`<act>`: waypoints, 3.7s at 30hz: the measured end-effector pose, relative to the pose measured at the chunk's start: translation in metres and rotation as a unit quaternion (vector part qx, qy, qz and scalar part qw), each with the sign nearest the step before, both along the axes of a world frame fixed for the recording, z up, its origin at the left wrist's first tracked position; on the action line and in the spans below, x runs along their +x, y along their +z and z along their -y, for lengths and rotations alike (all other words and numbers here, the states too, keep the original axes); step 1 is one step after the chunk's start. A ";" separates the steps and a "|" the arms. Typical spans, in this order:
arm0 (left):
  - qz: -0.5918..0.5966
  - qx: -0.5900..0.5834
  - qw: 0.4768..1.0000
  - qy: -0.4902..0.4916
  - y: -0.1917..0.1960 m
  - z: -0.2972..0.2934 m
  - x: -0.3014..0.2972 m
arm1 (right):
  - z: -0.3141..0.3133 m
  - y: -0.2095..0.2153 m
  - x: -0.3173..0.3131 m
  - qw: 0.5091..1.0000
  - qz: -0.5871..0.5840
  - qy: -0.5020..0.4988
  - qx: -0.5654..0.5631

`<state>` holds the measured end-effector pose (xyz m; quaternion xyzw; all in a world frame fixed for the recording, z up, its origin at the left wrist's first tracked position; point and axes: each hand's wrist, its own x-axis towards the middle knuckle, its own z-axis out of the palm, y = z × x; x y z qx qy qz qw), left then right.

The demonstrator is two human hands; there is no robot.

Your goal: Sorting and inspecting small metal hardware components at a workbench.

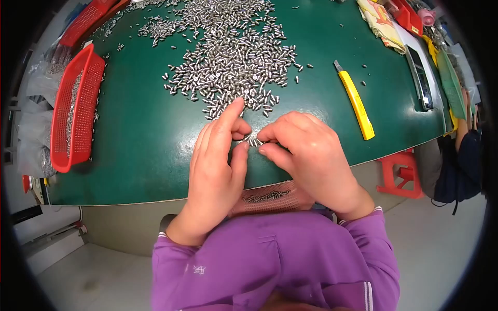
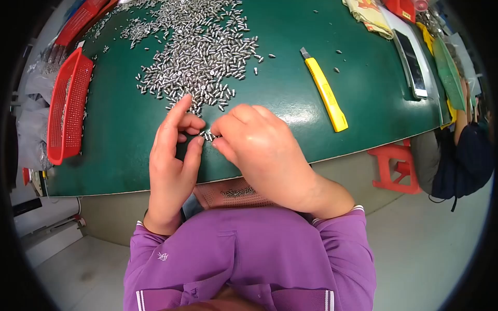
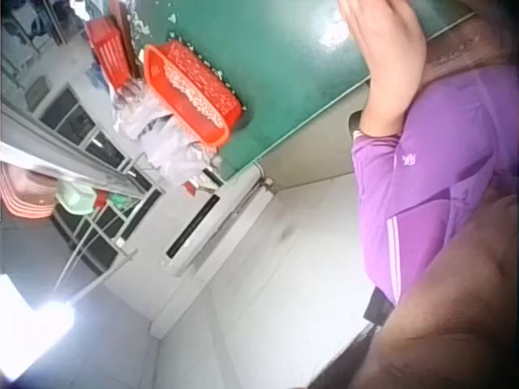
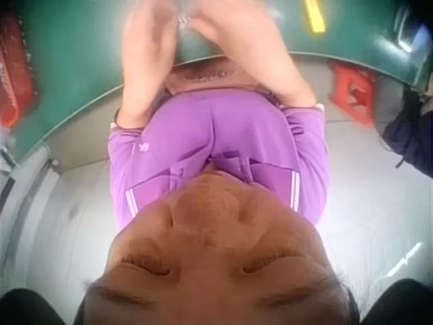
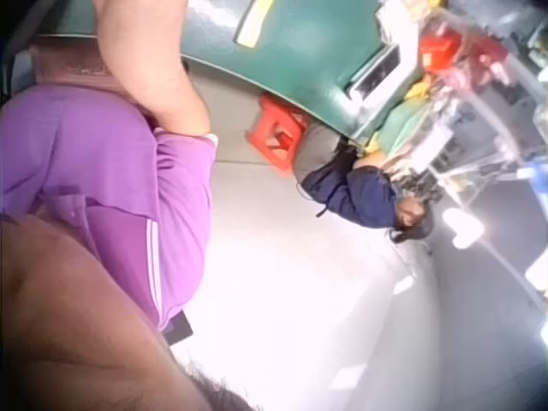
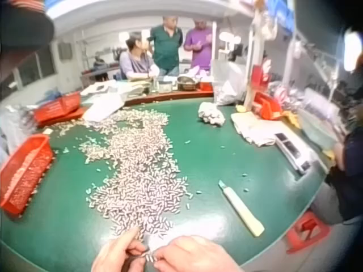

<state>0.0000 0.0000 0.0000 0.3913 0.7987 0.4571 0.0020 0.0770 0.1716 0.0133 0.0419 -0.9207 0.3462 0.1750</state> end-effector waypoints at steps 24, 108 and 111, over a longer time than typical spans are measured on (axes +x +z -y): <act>0.009 -0.002 1.000 -0.012 0.002 -0.001 0.000 | -0.009 0.005 -0.006 0.998 -0.036 0.046 0.022; 0.062 0.001 0.997 -0.043 0.000 0.016 -0.005 | 0.010 -0.009 -0.004 0.996 -0.029 0.027 -0.081; 0.029 0.006 0.999 -0.041 0.000 0.015 -0.003 | 0.011 -0.008 -0.004 0.996 -0.026 0.027 -0.079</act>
